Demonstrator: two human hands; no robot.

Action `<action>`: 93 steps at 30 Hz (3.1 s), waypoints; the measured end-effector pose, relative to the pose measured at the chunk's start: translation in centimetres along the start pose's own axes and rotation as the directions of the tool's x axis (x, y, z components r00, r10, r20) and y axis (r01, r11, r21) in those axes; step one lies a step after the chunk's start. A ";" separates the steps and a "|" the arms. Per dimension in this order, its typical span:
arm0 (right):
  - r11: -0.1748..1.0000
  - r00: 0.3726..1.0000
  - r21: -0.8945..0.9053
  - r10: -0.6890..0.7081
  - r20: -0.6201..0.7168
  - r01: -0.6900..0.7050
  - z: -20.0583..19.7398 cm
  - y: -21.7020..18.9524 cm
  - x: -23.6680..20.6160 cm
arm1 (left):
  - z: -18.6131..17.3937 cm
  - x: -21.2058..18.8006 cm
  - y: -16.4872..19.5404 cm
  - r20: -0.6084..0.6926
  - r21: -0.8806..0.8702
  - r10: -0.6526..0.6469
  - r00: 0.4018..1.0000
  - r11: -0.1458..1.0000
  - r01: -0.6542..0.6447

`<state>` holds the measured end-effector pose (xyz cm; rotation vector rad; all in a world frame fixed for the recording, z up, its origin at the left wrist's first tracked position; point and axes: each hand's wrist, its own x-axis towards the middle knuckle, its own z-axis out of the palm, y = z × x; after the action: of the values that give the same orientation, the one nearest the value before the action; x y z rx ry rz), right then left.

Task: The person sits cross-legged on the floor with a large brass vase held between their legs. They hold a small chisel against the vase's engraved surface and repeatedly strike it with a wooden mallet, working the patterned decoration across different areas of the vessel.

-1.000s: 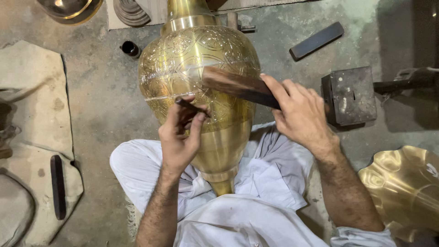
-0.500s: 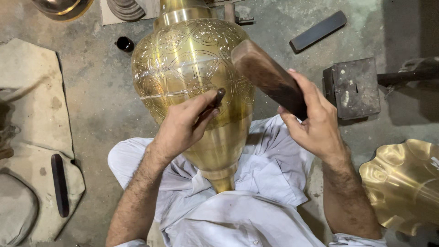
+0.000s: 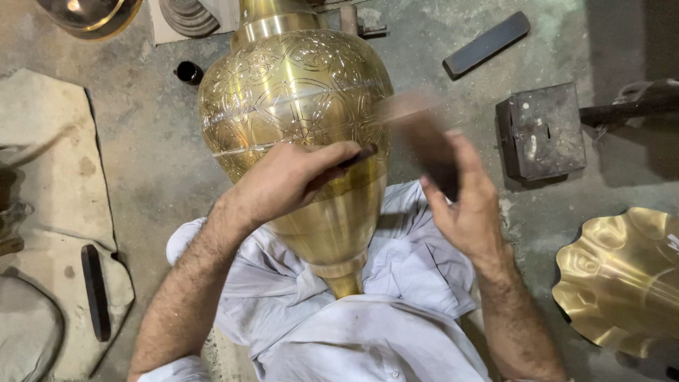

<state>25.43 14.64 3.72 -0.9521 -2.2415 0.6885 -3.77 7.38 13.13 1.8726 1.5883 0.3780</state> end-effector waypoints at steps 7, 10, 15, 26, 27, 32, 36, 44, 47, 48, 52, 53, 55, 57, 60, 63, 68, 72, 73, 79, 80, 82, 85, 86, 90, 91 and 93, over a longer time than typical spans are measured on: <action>0.987 0.986 -0.158 -0.007 -0.168 -0.020 3.6 -0.8 -4.4 | -0.9 2.6 -0.1 0.219 0.214 0.192 0.957 0.947 -0.239; 0.865 0.923 0.470 0.311 -0.224 -0.177 5.6 -1.9 -6.0 | -1.2 3.8 0.2 0.394 0.314 0.096 0.914 0.921 -0.232; 0.798 0.893 0.568 0.389 -0.228 -0.203 7.8 -3.7 -7.8 | -1.1 5.0 1.1 0.512 0.340 0.097 0.854 0.890 -0.305; 0.820 0.897 0.387 0.440 0.043 -0.421 6.5 -4.2 -6.4 | -1.9 4.9 0.5 0.480 0.355 0.081 0.873 0.893 -0.278; 0.875 0.924 0.309 0.380 0.041 -0.373 6.2 -3.8 -6.1 | -1.9 4.9 0.2 0.414 0.344 0.176 0.893 0.878 -0.333; 0.851 0.915 0.342 0.393 0.087 -0.398 6.0 -2.4 -5.5 | -1.4 5.0 -0.8 0.441 0.235 0.163 0.883 0.928 -0.289; 0.674 0.904 0.693 0.421 -0.077 -0.255 5.9 -1.7 -6.0 | -1.6 5.0 -0.9 0.457 0.288 0.121 0.881 0.917 -0.275; 0.759 0.946 0.636 0.293 -0.138 -0.143 4.0 1.1 -6.2 | -1.8 3.2 -0.9 0.298 0.133 0.214 0.930 0.956 -0.262; 0.936 0.984 0.328 0.161 -0.078 -0.127 2.2 1.9 -4.5 | -1.7 2.1 -1.1 0.214 0.038 0.186 0.959 0.979 -0.198; 0.995 0.997 0.085 0.061 -0.048 -0.056 1.2 2.1 -3.7 | -1.6 1.7 -1.1 0.198 0.008 0.157 0.967 0.987 -0.162; 0.874 0.967 0.417 0.250 0.052 -0.249 -1.5 0.5 -0.2 | -0.6 -0.6 -1.1 -0.051 -0.057 0.153 0.987 0.986 -0.155; 0.976 0.994 0.189 0.101 0.050 -0.109 -2.4 -0.2 1.0 | 0.0 -1.2 -1.2 -0.108 -0.066 0.132 0.985 0.988 -0.140; 0.940 0.973 -0.268 -0.178 0.147 0.212 -4.9 -1.5 3.4 | 1.5 -2.3 -1.6 -0.239 -0.071 0.123 0.963 0.987 -0.143; 0.970 0.974 -0.124 -0.195 0.115 0.209 -6.0 -3.4 5.7 | 3.3 -3.2 -2.2 -0.388 -0.056 0.146 0.910 0.982 -0.181; 0.862 0.920 -0.332 -0.327 0.215 0.384 -7.8 -6.2 7.7 | 6.7 -4.3 -2.9 -0.571 -0.099 0.086 0.816 0.980 -0.173; 0.822 0.865 -0.270 -0.465 0.189 0.501 -8.2 -8.5 9.6 | 9.8 -5.5 -2.8 -0.611 -0.172 -0.218 0.761 0.975 0.142; 0.610 0.812 -0.537 -0.452 0.369 0.583 -8.3 -11.3 11.4 | 12.2 -5.0 -1.2 -0.783 -0.312 -0.295 0.547 0.948 0.065; 0.485 0.800 -0.636 -0.360 0.480 0.600 -6.5 -11.1 13.1 | 13.1 -3.7 0.0 -0.845 -0.403 -0.260 0.468 0.885 -0.235; 0.452 0.793 -0.651 -0.336 0.508 0.609 -6.4 -10.9 13.2 | 13.2 -3.7 0.0 -0.851 -0.388 -0.262 0.455 0.897 -0.210; 0.691 0.749 -0.292 -0.583 0.316 0.661 -7.5 -11.8 13.0 | 14.4 -3.9 -0.9 -0.862 -0.393 -0.302 0.407 0.906 -0.159; 0.636 0.718 -0.334 -0.605 0.344 0.696 -7.8 -12.2 13.0 | 14.4 -4.2 -1.1 -0.860 -0.376 -0.314 0.402 0.923 -0.082; 0.517 0.659 -0.413 -0.636 0.402 0.750 -8.5 -13.0 13.2 | 14.3 -4.6 -1.5 -0.874 -0.274 -0.253 0.415 0.962 0.010; 0.666 0.714 -0.263 -0.614 0.337 0.698 -8.0 -12.7 13.7 | 14.2 -4.9 -1.9 -0.873 -0.182 -0.175 0.455 0.983 0.029; 0.622 0.709 -0.341 -0.607 0.358 0.705 -7.9 -12.2 13.7 | 13.9 -4.9 -2.1 -0.857 -0.253 -0.237 0.458 0.967 0.026; 0.764 0.770 -0.171 -0.559 0.307 0.622 -6.8 -8.7 12.7 | 11.6 -4.9 -2.9 -0.599 -0.258 -0.462 0.654 0.885 0.388; 0.833 0.802 0.002 -0.534 0.268 0.554 -6.4 -7.7 12.5 | 10.8 -4.7 -2.9 -0.612 -0.230 -0.332 0.718 0.943 0.240; 0.792 0.836 -0.304 -0.429 0.340 0.530 -6.3 -6.1 11.2 | 8.4 -4.6 -3.0 -0.628 -0.169 -0.059 0.776 0.984 -0.062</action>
<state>20.81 20.84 15.66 -0.4161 -2.7662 0.1311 -2.10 0.78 5.76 1.6879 1.8859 1.2222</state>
